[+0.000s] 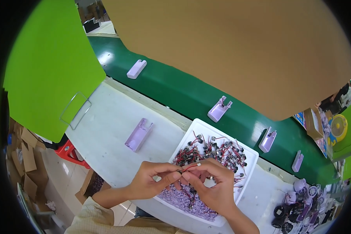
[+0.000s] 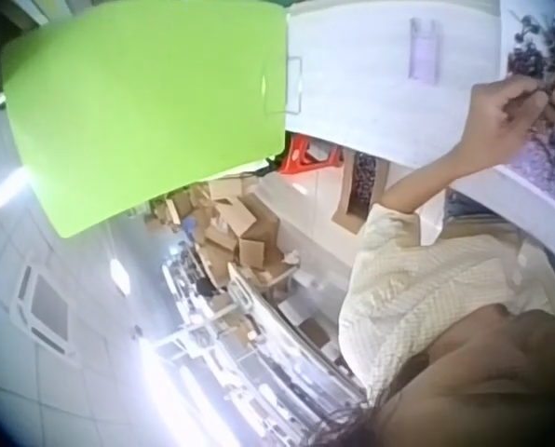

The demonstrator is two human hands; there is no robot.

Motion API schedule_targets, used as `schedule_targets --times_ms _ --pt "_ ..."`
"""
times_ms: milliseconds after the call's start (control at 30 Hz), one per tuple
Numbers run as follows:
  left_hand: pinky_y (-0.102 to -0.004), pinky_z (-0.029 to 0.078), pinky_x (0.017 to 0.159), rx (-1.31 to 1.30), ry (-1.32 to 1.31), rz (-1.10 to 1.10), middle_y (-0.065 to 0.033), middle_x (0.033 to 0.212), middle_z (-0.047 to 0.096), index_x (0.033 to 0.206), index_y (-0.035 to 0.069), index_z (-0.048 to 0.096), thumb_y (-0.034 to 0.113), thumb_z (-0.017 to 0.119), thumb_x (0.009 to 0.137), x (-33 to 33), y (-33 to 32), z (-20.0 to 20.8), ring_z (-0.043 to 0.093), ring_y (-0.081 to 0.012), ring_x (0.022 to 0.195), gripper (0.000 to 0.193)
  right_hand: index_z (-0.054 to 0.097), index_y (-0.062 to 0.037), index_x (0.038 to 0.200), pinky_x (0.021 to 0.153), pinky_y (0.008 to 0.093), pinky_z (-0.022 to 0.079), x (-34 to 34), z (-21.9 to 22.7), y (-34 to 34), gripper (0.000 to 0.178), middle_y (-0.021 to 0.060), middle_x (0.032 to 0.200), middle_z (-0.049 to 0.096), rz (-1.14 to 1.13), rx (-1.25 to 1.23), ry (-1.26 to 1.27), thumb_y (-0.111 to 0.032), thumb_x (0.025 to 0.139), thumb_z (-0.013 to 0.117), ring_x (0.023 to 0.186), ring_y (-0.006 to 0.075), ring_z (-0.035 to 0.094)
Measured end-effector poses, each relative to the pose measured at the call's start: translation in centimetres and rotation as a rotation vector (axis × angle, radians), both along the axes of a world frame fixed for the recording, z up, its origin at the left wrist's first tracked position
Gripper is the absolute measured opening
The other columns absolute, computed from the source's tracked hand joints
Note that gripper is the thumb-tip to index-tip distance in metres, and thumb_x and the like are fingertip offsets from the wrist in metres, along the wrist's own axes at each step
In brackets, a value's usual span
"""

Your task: The person assembles electronic components by placing small electronic switches into purple plastic housings by hand at a factory workbench.

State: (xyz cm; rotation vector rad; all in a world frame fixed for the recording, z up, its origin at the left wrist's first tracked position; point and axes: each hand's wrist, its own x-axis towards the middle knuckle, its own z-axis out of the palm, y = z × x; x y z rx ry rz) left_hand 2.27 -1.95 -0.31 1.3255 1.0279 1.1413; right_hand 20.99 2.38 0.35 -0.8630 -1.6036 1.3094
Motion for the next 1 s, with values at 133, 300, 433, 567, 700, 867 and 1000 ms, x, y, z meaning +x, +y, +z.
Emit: schedule_targets --times_ms 133,300,433,567,700,867,1000 --pt "-0.0236 0.052 0.056 0.112 0.283 0.040 -0.0083 0.085 0.072 0.110 0.001 0.066 0.009 0.064 0.093 -1.8 -0.2 0.5 0.067 -0.0103 0.068 0.019 0.074 -0.0059 0.097 0.053 0.0186 0.044 -1.1 0.4 1.0 0.017 0.0063 0.088 0.071 0.099 -0.032 -0.072 -0.003 0.081 0.077 0.066 0.0060 0.060" --pt "-0.0263 0.052 0.055 0.190 0.413 0.128 -0.0076 0.083 0.070 0.109 0.003 0.066 0.008 0.065 0.090 -3.9 -0.6 0.4 0.067 -0.0178 0.064 0.019 0.075 -0.0050 0.093 0.054 0.0212 0.047 -3.4 1.2 1.8 0.013 0.0063 0.086 0.073 0.173 0.063 -0.183 -0.003 0.081 0.076 0.067 0.0081 0.063" --pt "-0.0390 0.051 0.080 0.417 0.914 0.547 -0.0128 0.107 0.063 0.123 0.005 0.058 0.014 0.080 0.075 -6.9 0.5 0.3 0.060 -0.0299 0.094 0.053 0.074 -0.0066 0.087 0.052 0.0239 0.046 -6.6 1.7 3.8 0.011 0.0071 0.077 0.068 0.084 0.245 -0.284 -0.003 0.077 0.075 0.060 0.0134 0.058" --pt "-0.0420 0.044 0.090 0.289 1.095 0.750 -0.0151 0.120 0.056 0.129 0.003 0.050 0.017 0.080 0.074 -9.1 0.4 -1.6 0.052 -0.0340 0.106 0.065 0.074 -0.0080 0.086 0.053 0.0264 0.042 -12.1 -0.7 7.3 0.011 0.0052 0.072 0.060 0.030 0.267 -0.245 -0.006 0.075 0.076 0.059 0.0130 0.051" --pt "-0.0419 0.045 0.089 0.186 1.008 0.741 -0.0146 0.117 0.056 0.127 0.003 0.051 0.013 0.077 0.074 -8.7 0.2 -2.9 0.052 -0.0343 0.104 0.060 0.074 -0.0072 0.085 0.052 0.0317 0.040 -15.5 -2.4 8.9 0.011 0.0075 0.067 0.055 0.019 0.308 -0.379 -0.012 0.074 0.075 0.056 0.0177 0.049" --pt "-0.0411 0.046 0.087 0.210 0.934 0.720 -0.0131 0.113 0.056 0.125 0.004 0.052 0.009 0.075 0.074 -9.2 0.6 -2.6 0.052 -0.0340 0.103 0.056 0.073 -0.0046 0.081 0.048 0.0330 0.036 -16.7 -2.7 9.6 0.012 0.0059 0.053 0.048 -0.002 0.165 -0.490 -0.013 0.071 0.074 0.048 0.0169 0.045" --pt "-0.0414 0.047 0.086 0.219 0.969 0.702 -0.0147 0.114 0.054 0.126 0.002 0.049 0.009 0.073 0.074 -9.5 0.6 -2.3 0.052 -0.0343 0.103 0.057 0.074 -0.0052 0.081 0.048 0.0306 0.033 -16.8 -2.2 9.7 0.012 0.0031 0.050 0.042 0.034 0.113 -0.506 -0.012 0.072 0.072 0.047 0.0126 0.040"
